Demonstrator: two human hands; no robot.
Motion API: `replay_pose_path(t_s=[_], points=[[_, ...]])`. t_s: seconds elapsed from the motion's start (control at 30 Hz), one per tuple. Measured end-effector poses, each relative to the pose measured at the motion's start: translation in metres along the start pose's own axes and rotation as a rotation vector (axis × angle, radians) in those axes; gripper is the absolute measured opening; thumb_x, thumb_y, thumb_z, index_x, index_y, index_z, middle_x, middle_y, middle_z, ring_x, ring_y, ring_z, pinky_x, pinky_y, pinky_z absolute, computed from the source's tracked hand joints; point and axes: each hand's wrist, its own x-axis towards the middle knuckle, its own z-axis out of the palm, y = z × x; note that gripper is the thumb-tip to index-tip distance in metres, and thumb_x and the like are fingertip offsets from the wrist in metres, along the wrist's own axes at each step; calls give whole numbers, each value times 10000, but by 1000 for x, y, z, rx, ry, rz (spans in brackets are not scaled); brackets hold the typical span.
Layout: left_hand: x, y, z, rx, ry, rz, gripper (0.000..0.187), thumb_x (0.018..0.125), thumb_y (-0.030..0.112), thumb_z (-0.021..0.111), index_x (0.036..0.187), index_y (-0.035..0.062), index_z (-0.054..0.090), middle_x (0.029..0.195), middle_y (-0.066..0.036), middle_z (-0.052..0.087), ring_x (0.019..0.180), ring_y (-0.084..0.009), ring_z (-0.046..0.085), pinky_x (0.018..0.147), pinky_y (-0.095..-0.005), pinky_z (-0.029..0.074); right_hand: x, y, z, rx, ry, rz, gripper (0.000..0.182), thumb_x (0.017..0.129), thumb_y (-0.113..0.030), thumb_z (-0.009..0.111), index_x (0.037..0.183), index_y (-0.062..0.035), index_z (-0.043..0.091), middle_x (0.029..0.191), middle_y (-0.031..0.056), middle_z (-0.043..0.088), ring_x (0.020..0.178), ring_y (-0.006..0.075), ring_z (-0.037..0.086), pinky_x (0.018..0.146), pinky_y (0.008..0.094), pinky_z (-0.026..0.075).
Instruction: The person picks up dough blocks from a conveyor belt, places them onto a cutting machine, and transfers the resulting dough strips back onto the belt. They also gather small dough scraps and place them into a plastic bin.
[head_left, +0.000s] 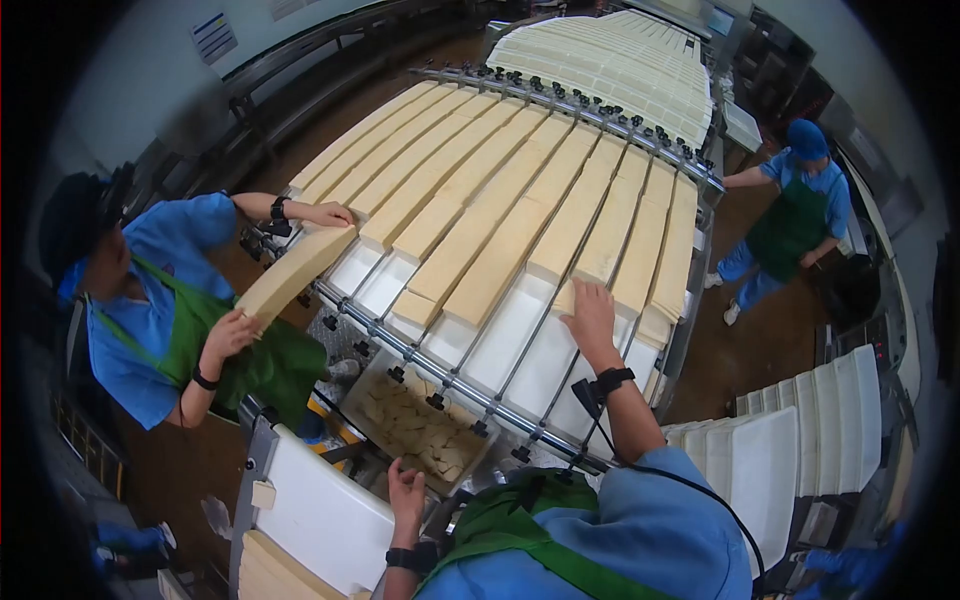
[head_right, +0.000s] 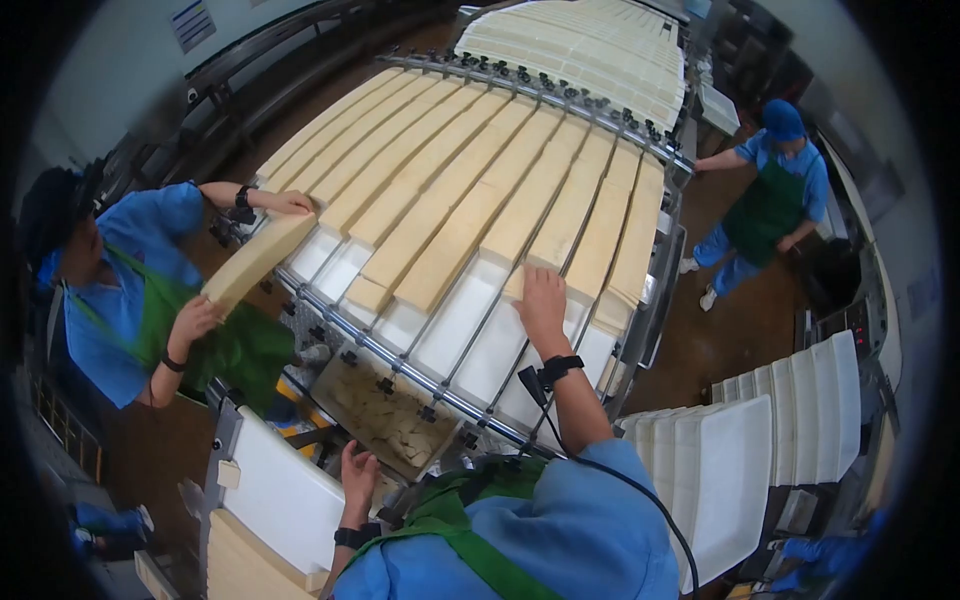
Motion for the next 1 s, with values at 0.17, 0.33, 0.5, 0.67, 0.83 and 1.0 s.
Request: replay_pose_path(t_s=[0.17,0.33,0.5,0.67,0.83,1.0], points=[[7,5,7,-4,-32,4,608,989,74,645,1529,87,366,1203,-145,621,931,-184,657,797,-338,588,21,-16,-2,-367,91,192,936,689,-322,913,1477,-66,479,1410,147,538,1350,307,469,1110,540,364],[-2,12,1,-94,12,-57,546,977,86,667,1478,46,455,1204,-158,646,925,-171,657,777,-307,565,41,0,27,-482,-67,121,1045,742,-486,864,1575,-79,382,1645,185,356,1560,317,271,1248,641,143],[-24,-2,-35,-192,86,77,506,1010,97,651,1476,45,460,1213,-123,638,972,-169,657,822,-315,575,48,26,40,-460,-88,99,1117,758,-492,855,1623,-72,286,1677,182,307,1577,313,243,1259,617,143],[-90,18,-109,-338,495,261,356,1035,95,622,1378,12,573,1219,-116,684,1013,-157,670,892,-295,558,53,83,59,-629,-121,-77,1199,769,-545,800,1649,-24,174,1695,243,222,1577,442,157,1241,649,139],[-186,-44,-160,14,1535,-40,383,994,137,659,1345,13,571,1256,-161,598,1174,-288,573,1006,-424,464,18,-148,28,-239,225,-346,671,856,-55,758,1468,24,496,1353,246,617,1216,421,599,1078,490,457],[-222,-102,-167,167,1595,-514,683,871,301,789,1410,12,484,1323,-266,416,1253,-437,457,1076,-518,381,-168,-451,86,579,-493,-1123,397,935,-155,702,1306,-26,644,1286,197,613,1239,379,544,1105,475,403]])
